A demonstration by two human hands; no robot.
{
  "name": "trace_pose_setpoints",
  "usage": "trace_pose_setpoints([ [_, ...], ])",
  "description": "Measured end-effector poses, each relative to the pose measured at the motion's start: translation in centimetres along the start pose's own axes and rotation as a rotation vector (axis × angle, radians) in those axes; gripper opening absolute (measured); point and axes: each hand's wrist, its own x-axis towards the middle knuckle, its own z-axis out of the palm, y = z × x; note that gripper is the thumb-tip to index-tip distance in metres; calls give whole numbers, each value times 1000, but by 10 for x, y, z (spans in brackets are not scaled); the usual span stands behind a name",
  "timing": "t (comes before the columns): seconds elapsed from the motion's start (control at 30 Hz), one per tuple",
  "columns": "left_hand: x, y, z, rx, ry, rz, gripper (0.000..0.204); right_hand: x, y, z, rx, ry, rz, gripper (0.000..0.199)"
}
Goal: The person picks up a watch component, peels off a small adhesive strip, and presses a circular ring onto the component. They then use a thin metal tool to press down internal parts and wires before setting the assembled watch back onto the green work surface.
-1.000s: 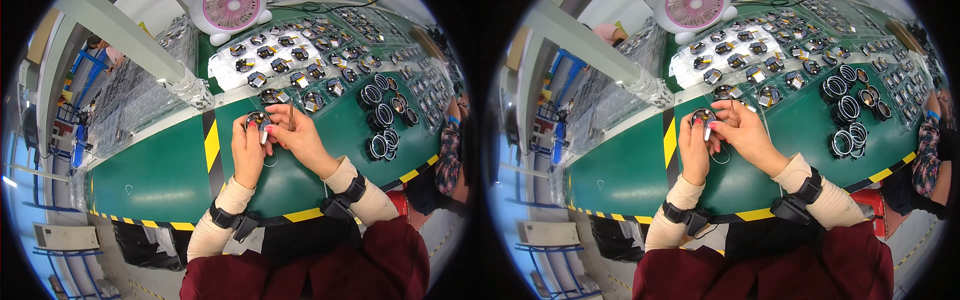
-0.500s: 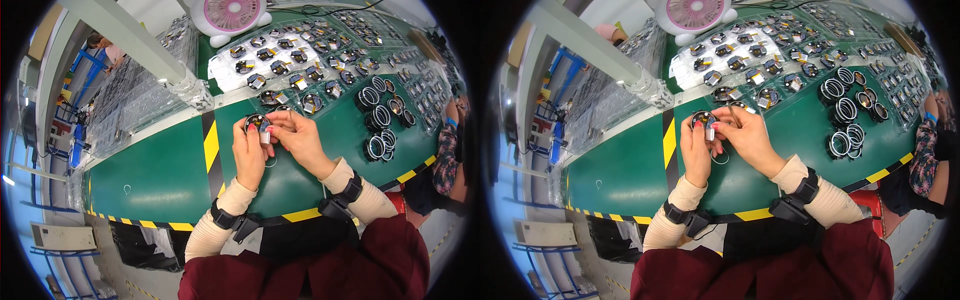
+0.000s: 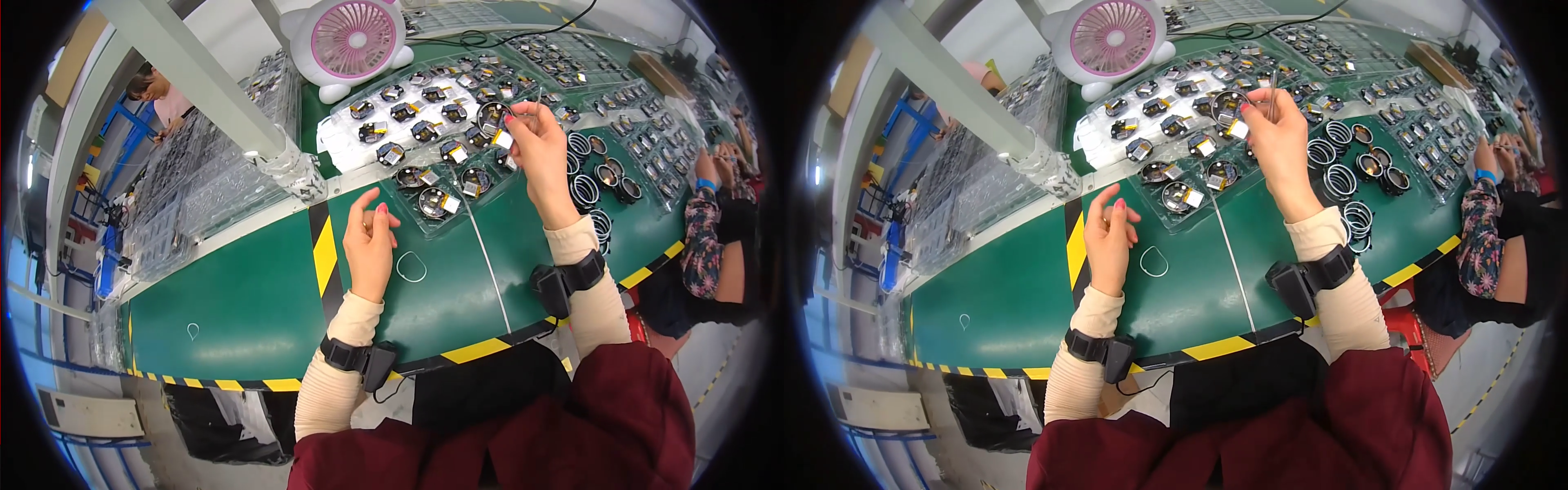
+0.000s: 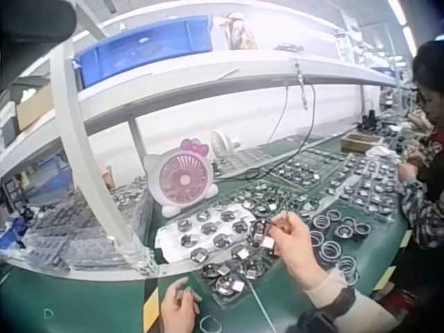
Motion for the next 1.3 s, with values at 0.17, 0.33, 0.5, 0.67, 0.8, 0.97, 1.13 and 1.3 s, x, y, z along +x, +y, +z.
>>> trace_pose_setpoints([
  [0.17, -2, -5, 0, 31, -51, -13, 26, -14, -15, -13, 17, -5, 119, 15],
  [0.33, -1, -14, -2, 45, -40, -20, 24, -66, 12, -25, -199, -329, 93, 15],
  [0.5, -2, -5, 1, 39, -73, -56, 21, -104, 18, -50, -257, -431, 137, 16],
  [0.67, -1, -9, 2, 56, -75, -79, 23, -113, 0, -62, -91, -442, 504, 16],
  [0.8, -2, -10, 1, 55, -83, -101, 22, -118, 2, -64, 157, -442, 726, 15],
  [0.97, -4, -7, -2, 78, -23, -97, 20, -119, 7, -62, 166, -494, 652, 15],
  [1.13, 1, -10, -3, 58, -16, -80, 21, -120, 8, -63, 153, -466, 624, 13],
  [1.3, 12, -15, -8, 214, 52, 54, 18, -115, 4, -60, 142, -476, 619, 11],
])
